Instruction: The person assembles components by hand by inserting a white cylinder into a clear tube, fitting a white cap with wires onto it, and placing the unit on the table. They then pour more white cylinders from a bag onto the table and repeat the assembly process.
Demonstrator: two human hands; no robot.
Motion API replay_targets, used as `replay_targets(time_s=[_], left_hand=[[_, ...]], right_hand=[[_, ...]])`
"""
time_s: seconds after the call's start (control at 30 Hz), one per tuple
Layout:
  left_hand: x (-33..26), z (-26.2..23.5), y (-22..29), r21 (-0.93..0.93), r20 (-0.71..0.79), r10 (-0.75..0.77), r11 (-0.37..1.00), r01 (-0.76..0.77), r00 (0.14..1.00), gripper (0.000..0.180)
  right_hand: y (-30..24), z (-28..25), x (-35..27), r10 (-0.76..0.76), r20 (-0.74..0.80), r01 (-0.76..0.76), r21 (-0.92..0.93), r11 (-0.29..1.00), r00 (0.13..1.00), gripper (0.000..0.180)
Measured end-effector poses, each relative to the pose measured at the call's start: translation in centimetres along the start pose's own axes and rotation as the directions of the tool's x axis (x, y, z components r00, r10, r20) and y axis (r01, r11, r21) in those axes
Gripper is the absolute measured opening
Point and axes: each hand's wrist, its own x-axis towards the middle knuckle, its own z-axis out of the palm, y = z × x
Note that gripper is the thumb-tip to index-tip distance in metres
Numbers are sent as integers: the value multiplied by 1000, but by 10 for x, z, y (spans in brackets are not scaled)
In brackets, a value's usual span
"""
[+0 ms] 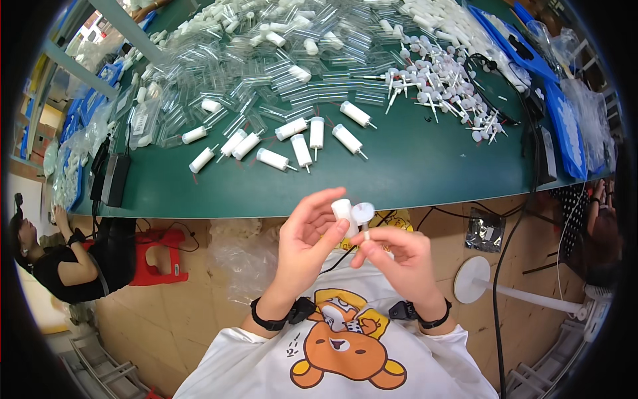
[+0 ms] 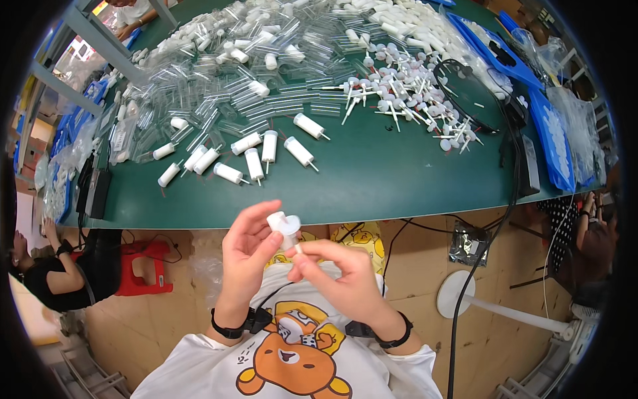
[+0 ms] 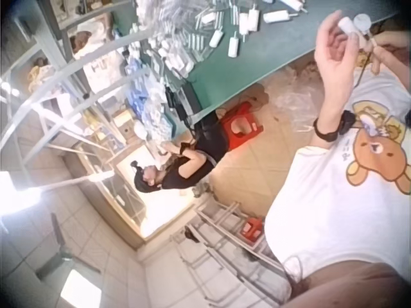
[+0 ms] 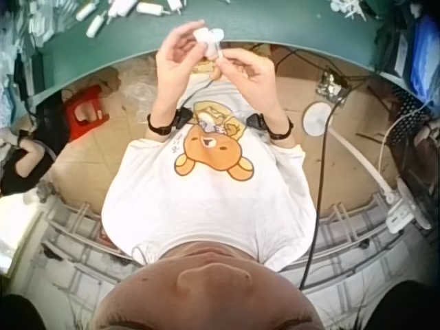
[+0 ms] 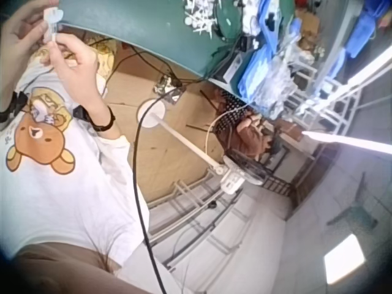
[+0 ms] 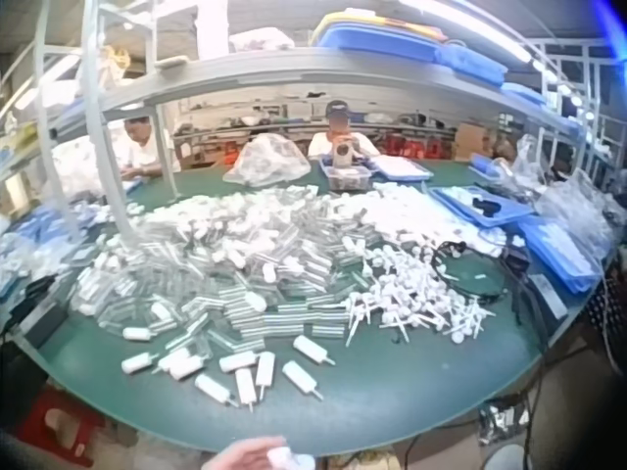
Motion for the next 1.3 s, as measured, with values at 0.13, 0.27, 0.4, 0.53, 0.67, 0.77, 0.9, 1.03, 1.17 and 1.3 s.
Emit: replay_targets(time_s=[0.13, 0.27, 0.4, 0.53, 0.67, 0.77, 0.9, 1.03, 1.17, 1.3], left_hand=[[-3, 3, -3, -79, 23, -53, 995, 55, 998, 37], [-3, 4, -3, -91, 42, -44, 995, 47, 998, 39], [-5, 0, 0, -113, 145, -58, 991, 74, 988, 45], [-7, -2, 1, -64, 158, -103, 991, 114, 982, 47], [-10, 3, 3, -27, 123, -69, 997, 73, 990, 47], [-12, 3, 3, 33, 88, -31, 999, 28, 996, 46], [-14, -1, 3, 111, 98, -7, 994, -4, 995, 45], [-14, 1, 5, 170, 96, -5, 985, -12, 995, 42], [-15, 4, 6, 104, 126, -15, 995, 2, 992, 40], [-13, 8, 5, 84, 112, -50, 996, 41, 992, 43]], right_hand=[[4, 8, -7, 22, 38, -28, 159, 987, 999, 20], [9, 6, -10, 30, 84, -45, 180, 983, 996, 21], [13, 9, -16, 90, 141, -113, 164, 980, 986, 20], [16, 14, -16, 33, 99, -41, 86, 995, 995, 19], [23, 16, -18, 37, 82, -47, 127, 991, 996, 19], [25, 18, -19, 21, 38, -27, 150, 988, 999, 20], [24, 17, -19, 39, 28, -42, 126, 991, 999, 20], [28, 15, -18, 68, -24, -64, 132, 989, 997, 19], [27, 18, -16, 55, -74, -53, 33, 998, 996, 18], [31, 23, -15, 83, -114, -75, 74, 994, 990, 16]])
